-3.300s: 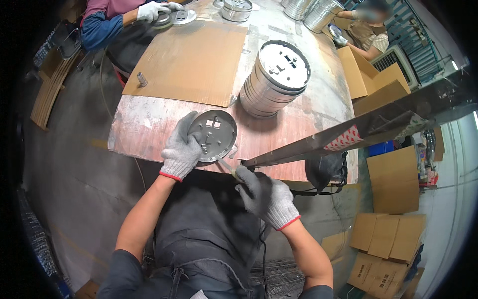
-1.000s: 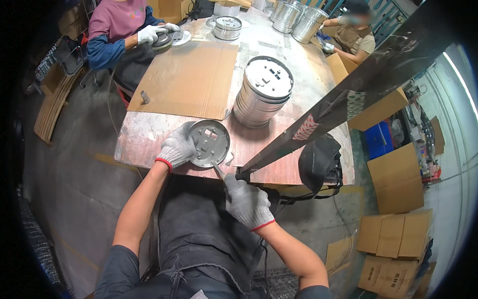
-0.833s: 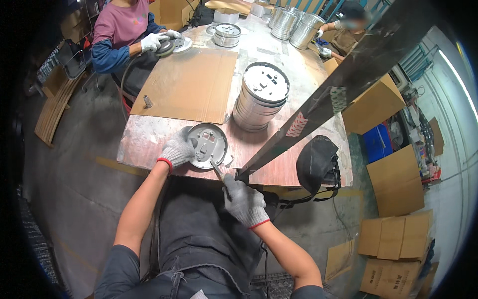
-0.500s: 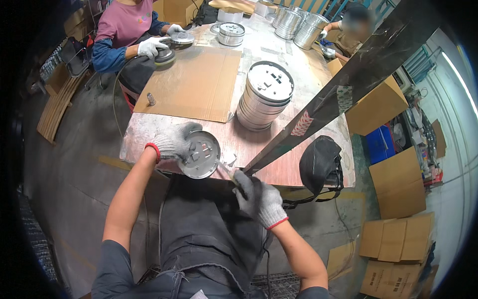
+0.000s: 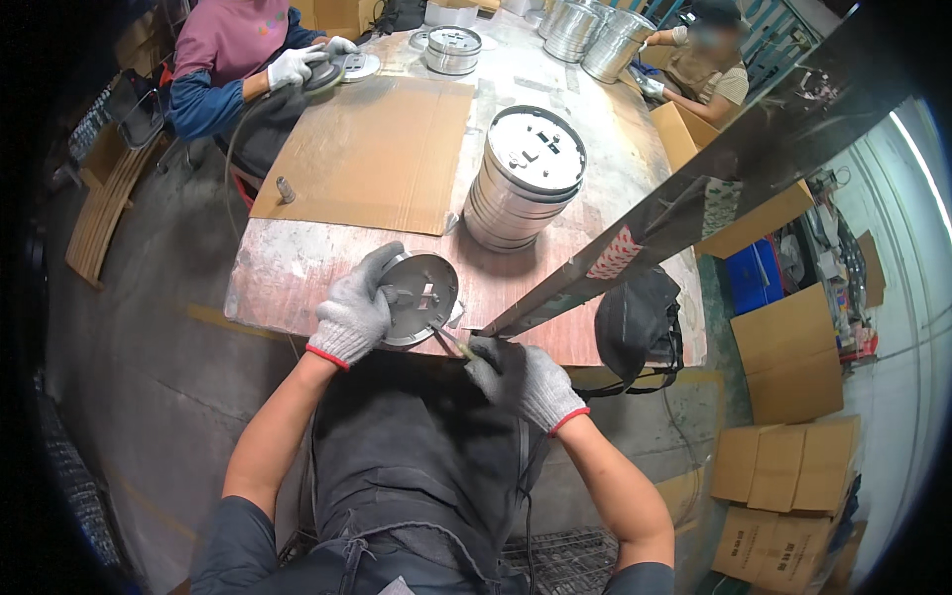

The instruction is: The person deburrs the inner edges of circular metal housings by hand, using a hand scraper tool.

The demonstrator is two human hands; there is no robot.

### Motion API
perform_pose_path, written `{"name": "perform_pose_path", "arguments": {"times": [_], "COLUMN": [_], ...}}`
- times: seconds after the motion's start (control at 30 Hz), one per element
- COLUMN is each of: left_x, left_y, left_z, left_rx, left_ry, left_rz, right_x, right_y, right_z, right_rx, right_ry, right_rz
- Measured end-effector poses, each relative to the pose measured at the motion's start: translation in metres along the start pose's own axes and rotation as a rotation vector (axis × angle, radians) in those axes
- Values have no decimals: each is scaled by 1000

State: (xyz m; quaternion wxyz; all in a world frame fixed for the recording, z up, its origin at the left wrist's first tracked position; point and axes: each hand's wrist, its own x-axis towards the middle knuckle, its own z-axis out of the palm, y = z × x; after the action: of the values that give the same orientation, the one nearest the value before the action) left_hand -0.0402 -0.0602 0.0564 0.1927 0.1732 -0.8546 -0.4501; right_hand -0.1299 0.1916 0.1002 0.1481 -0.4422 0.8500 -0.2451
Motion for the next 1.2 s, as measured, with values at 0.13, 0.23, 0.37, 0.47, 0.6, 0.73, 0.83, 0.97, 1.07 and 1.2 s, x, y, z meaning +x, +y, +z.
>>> {"name": "perform_pose_path", "arguments": {"times": [0.13,0.23,0.37,0.47,0.6,0.73,0.83,0.97,1.07,1.2], "left_x": [2,8,27,41,46,50,51,55,52,67], "left_y": [12,16,4,-14,-19,-22,-27,-14,-29,-15], "left_z": [-2,-6,-15,-16,-15,-16,-16,-20,-20,-53], "left_rx": [192,233,166,142,126,60,120,-11,196,-12], "left_ry": [-80,-129,-184,-248,-255,-282,-274,-348,-290,-147], "left_rz": [-24,-42,-114,-178,-172,-276,-282,-403,-168,-138], "right_x": [6,13,11,4,-3,-7,-7,-7,-17,-49], "right_y": [-25,-50,-51,-49,-49,-30,-24,2,4,10], "right_z": [-15,-16,-9,-3,6,27,43,66,66,69], "right_rx": [-57,-291,-439,-415,-451,-341,-264,-136,-24,66], "right_ry": [-47,-162,-128,-86,-92,60,176,228,271,386], "right_rz": [19,59,59,72,99,28,-8,4,-19,10]}}
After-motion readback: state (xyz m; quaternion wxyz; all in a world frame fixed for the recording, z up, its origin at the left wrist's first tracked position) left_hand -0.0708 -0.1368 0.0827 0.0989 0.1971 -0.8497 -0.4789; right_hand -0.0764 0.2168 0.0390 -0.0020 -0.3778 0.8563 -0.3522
